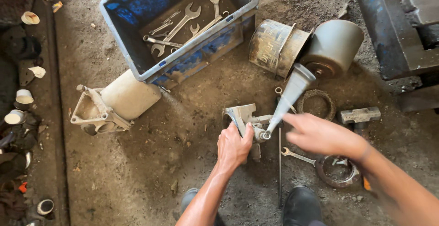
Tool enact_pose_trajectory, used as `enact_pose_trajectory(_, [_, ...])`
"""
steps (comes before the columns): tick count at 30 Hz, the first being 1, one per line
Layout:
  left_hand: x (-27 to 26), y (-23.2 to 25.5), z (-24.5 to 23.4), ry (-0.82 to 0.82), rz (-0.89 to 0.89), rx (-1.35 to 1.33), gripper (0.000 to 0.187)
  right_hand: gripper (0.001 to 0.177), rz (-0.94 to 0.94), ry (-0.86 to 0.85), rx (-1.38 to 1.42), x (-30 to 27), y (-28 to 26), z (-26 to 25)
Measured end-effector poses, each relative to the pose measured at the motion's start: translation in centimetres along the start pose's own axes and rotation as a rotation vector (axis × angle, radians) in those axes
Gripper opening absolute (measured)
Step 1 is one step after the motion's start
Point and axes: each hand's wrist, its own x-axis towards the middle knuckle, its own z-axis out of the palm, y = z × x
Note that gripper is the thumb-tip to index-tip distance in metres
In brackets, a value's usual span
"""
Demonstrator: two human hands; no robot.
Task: The person sits on the floor and works on a mechanical housing, using a screwdriver to remove a screw and a wrench to loosen a bolt. They manipulate the housing and a cylindrical metal part, eventually placing the housing into a blue crate.
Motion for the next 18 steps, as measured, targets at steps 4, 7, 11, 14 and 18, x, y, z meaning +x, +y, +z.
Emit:
enact_pose_trajectory(4, [0.1,0.1,0.0,0.003,-0.017,0.018,0.044,0.046,-1.202,0.204,0.290,0.3,-3.6,1.6])
enact_pose_trajectory(7, [0.1,-0.4,0.1,0.002,0.008,-0.023,0.046,0.049,-0.581,-0.104,-0.020,-1.3,-1.7,5.3])
enact_pose_trajectory(11, [0.0,-0.8,0.5,0.035,-0.007,0.118,0.055,0.053,-0.420,0.027,0.031,-1.2,1.6,6.0])
enact_pose_trajectory(14, [-0.3,-0.9,0.8,0.070,0.012,0.115,0.055,0.056,-0.245,0.025,0.098,0.1,2.4,6.2])
enact_pose_trajectory(18, [-0.4,-1.1,0.5,0.032,0.008,0.053,0.054,0.049,-0.234,0.179,0.275,1.5,2.2,8.3])
